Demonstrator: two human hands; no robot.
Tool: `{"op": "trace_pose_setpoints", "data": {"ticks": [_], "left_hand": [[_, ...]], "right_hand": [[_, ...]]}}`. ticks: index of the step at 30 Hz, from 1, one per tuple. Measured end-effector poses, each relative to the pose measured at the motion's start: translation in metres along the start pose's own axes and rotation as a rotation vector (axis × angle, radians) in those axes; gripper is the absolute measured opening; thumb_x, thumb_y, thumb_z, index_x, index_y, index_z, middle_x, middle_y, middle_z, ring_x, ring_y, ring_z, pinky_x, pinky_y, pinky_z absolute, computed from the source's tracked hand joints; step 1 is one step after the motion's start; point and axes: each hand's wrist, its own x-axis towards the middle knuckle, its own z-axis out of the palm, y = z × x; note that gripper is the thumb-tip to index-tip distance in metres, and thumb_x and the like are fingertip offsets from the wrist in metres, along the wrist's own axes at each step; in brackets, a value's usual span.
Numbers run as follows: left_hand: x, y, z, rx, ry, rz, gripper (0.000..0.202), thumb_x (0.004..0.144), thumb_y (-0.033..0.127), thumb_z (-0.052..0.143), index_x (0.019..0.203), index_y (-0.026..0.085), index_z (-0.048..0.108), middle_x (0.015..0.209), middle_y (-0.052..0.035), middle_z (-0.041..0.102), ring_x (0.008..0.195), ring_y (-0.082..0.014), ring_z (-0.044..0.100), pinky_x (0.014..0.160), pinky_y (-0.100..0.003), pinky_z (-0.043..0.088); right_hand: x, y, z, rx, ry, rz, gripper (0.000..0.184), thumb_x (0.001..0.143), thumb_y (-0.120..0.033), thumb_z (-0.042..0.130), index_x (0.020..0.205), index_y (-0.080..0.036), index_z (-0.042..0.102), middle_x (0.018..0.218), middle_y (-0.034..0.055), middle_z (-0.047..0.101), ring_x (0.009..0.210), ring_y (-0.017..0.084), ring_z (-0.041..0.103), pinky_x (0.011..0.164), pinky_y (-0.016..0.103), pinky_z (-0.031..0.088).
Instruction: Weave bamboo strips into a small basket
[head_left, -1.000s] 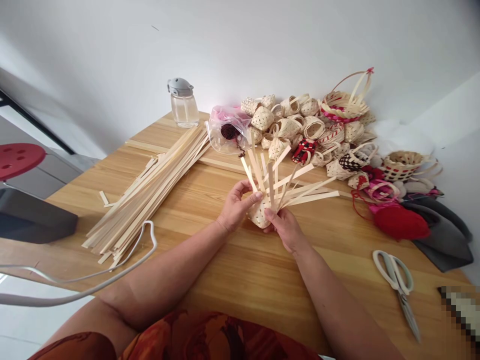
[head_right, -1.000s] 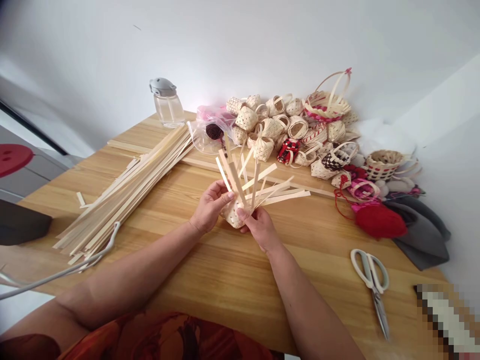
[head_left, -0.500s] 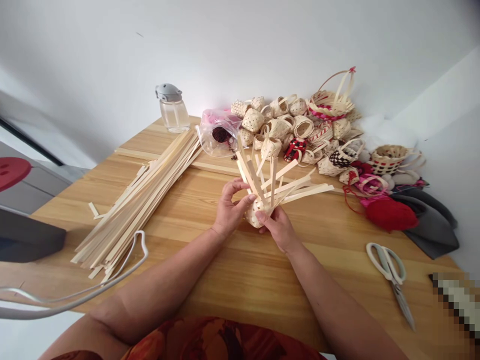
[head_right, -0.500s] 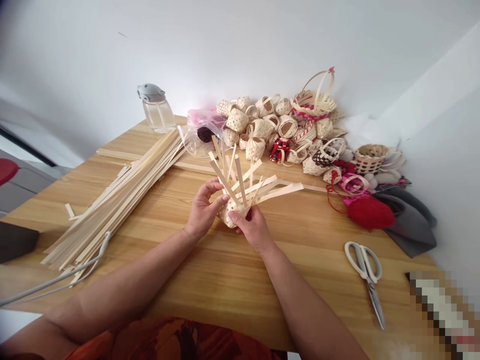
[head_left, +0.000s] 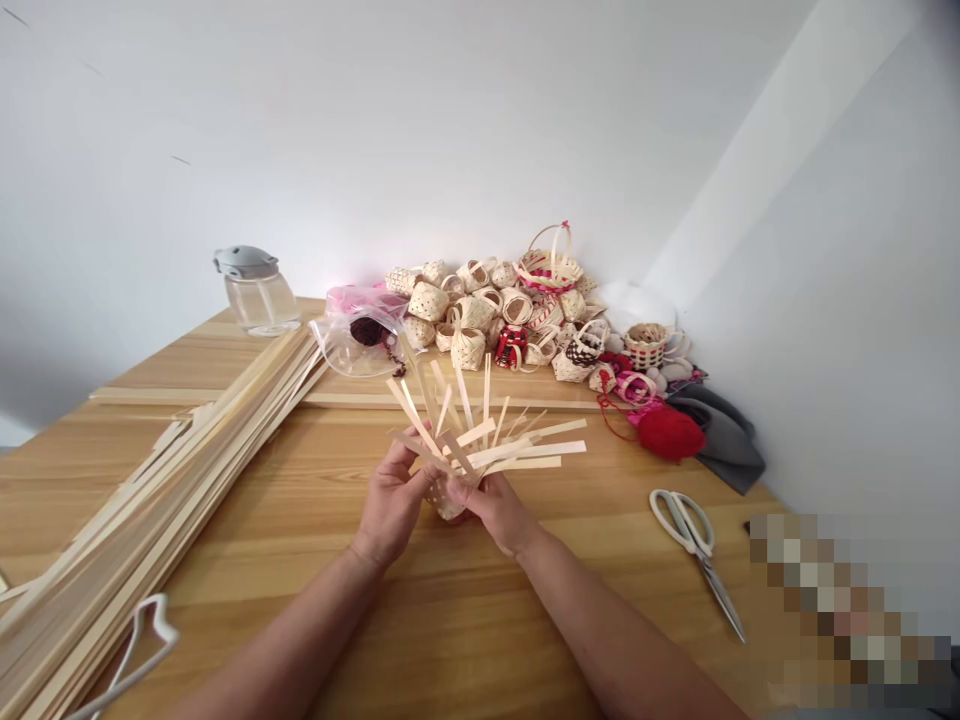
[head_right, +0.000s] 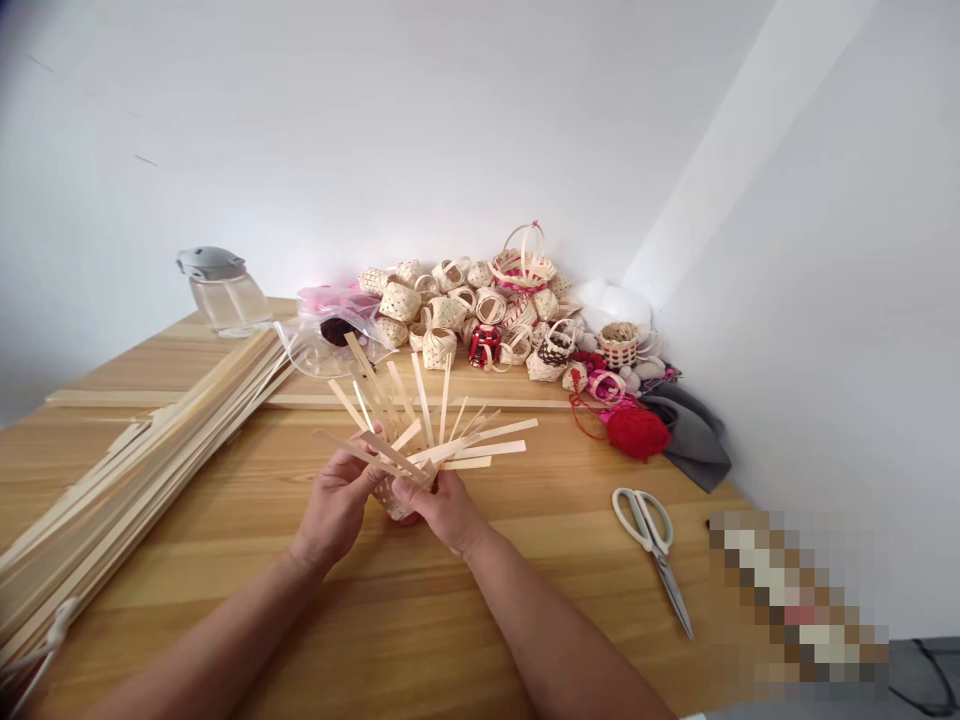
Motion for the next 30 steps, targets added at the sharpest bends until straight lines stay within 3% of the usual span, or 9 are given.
{"op": "trace_pose_setpoints", "data": {"ticks": [3,9,15,20,25,30], "left_hand": [[-0.004,-0.001,0.002,-0.047,-0.019,-0.008,0.024,0.076,0.029,0.084,0.095,0.022,0.070,0.110,-0.0029,0.073,0.106,-0.0202,0.066,0.092,-0.032,0.052],[-0.008,-0.001,0.010,-0.105,0.071,0.019,0.023,0.073,0.027,0.086,0.085,0.020,0.068,0.091,-0.0008,0.074,0.090,-0.0163,0.068,0.083,-0.028,0.053],[-0.003,0.005,0.012,-0.140,0.074,-0.024,0.031,0.070,0.032,0.088,0.082,0.019,0.062,0.090,0.0006,0.072,0.078,-0.0114,0.063,0.071,-0.022,0.050],[-0.005,0.008,0.014,-0.098,0.066,-0.035,0.032,0.075,0.040,0.084,0.083,0.018,0.062,0.080,-0.0001,0.069,0.072,-0.0116,0.061,0.068,-0.023,0.050],[-0.007,0.010,0.015,-0.056,0.095,-0.018,0.038,0.074,0.047,0.084,0.079,0.018,0.059,0.075,0.0014,0.063,0.067,-0.0103,0.056,0.063,-0.021,0.047],[-0.005,0.008,0.013,-0.038,0.090,-0.022,0.040,0.075,0.051,0.081,0.082,0.018,0.059,0.076,0.0012,0.062,0.068,-0.0105,0.056,0.065,-0.022,0.048]], "right_hand": [[0.000,-0.001,-0.001,0.006,-0.001,0.042,0.045,0.082,-0.052,0.076,0.115,-0.022,0.074,0.094,0.0050,0.075,0.081,0.021,0.067,0.061,0.028,0.052],[-0.002,-0.005,-0.001,0.046,-0.011,0.055,0.044,0.080,-0.048,0.078,0.116,-0.022,0.073,0.100,0.0053,0.074,0.080,0.019,0.065,0.059,0.025,0.050],[-0.001,-0.006,-0.001,0.053,0.019,0.131,0.045,0.079,-0.047,0.078,0.116,-0.023,0.070,0.096,0.0037,0.073,0.078,0.017,0.064,0.058,0.024,0.052],[0.001,-0.007,0.004,-0.013,0.110,0.170,0.043,0.078,-0.051,0.078,0.106,-0.021,0.070,0.086,0.0030,0.071,0.071,0.017,0.063,0.053,0.025,0.051],[0.000,-0.008,0.010,-0.007,0.147,0.143,0.037,0.075,-0.048,0.081,0.095,-0.019,0.072,0.077,0.0029,0.070,0.070,0.019,0.064,0.057,0.029,0.052],[0.001,-0.006,0.016,0.002,0.196,0.096,0.045,0.071,-0.044,0.085,0.105,-0.019,0.069,0.089,0.0037,0.071,0.073,0.019,0.064,0.054,0.027,0.052]]}}
